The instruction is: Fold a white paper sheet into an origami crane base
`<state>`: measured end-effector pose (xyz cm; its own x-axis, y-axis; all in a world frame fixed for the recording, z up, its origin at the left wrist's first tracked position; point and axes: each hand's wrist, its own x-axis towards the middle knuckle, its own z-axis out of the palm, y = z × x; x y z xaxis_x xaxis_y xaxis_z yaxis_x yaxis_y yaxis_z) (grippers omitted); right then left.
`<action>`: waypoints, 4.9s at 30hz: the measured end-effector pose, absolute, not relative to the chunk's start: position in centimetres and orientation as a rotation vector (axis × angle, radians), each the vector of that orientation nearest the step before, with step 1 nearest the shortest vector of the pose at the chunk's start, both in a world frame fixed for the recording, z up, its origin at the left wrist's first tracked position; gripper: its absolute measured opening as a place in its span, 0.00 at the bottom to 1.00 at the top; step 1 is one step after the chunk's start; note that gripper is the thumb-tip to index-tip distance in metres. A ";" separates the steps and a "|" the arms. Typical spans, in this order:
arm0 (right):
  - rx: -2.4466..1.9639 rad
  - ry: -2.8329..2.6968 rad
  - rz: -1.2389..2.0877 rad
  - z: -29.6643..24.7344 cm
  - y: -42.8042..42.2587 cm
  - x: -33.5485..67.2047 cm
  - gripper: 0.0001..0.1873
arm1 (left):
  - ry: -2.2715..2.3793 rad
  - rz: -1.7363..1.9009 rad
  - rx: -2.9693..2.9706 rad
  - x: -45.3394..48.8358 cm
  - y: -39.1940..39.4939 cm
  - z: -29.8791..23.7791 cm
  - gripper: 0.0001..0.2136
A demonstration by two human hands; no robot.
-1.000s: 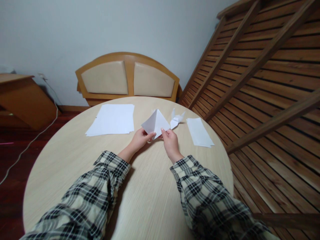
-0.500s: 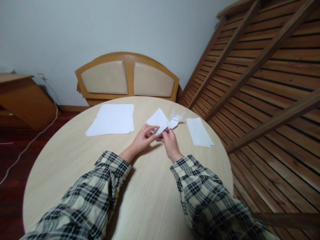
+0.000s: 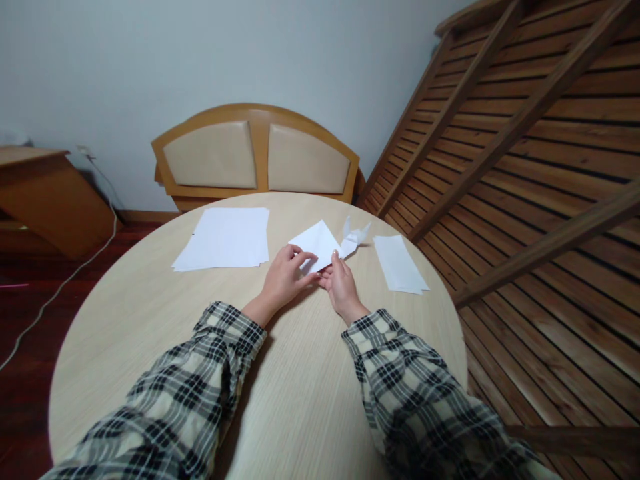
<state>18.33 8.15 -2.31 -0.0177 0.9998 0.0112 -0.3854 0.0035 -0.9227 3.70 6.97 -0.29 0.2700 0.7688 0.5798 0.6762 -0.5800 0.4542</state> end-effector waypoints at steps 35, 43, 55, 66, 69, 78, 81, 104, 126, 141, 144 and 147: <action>-1.392 -1.862 0.692 -0.3 8.6 24.2 0.14 | 0.968 0.647 2.695 -1.4 3.4 0.3 0.10; -1.300 -2.172 0.753 0.5 7.1 23.1 0.12 | 1.274 0.585 2.742 -1.4 2.9 1.2 0.17; -0.841 -2.291 0.758 1.3 6.7 22.9 0.06 | 1.121 0.625 2.598 -1.5 3.4 -0.4 0.26; -0.810 -2.330 0.881 0.4 6.6 23.4 0.22 | 0.990 0.758 2.435 -2.3 3.9 -0.3 0.12; -0.844 -2.305 0.889 0.5 6.5 23.4 0.21 | 1.010 0.752 2.437 -2.3 3.8 0.0 0.13; -0.815 -2.224 0.796 -0.7 7.4 23.4 0.05 | 1.066 0.729 2.422 -2.3 3.6 0.2 0.14; -0.814 -2.215 0.789 -0.6 7.2 23.1 0.02 | 1.006 0.723 2.401 -2.2 3.4 0.5 0.16; -0.768 -2.481 0.797 0.9 6.4 23.8 0.11 | 1.012 0.632 2.570 1.1 1.0 0.3 0.11; -0.928 -2.226 0.934 -0.5 7.6 23.3 0.06 | 0.887 0.514 2.451 -0.6 1.7 0.2 0.07; -1.086 -2.160 0.865 -1.1 6.8 21.1 0.08 | 0.902 0.554 2.430 -0.5 1.7 -0.1 0.11; -1.094 -2.158 0.855 -1.1 6.7 21.0 0.09 | 0.862 0.544 2.416 -0.8 1.9 -0.1 0.09; -1.105 -2.157 0.859 -1.1 6.6 21.0 0.08 | 0.879 0.547 2.439 -0.8 1.8 -0.2 0.10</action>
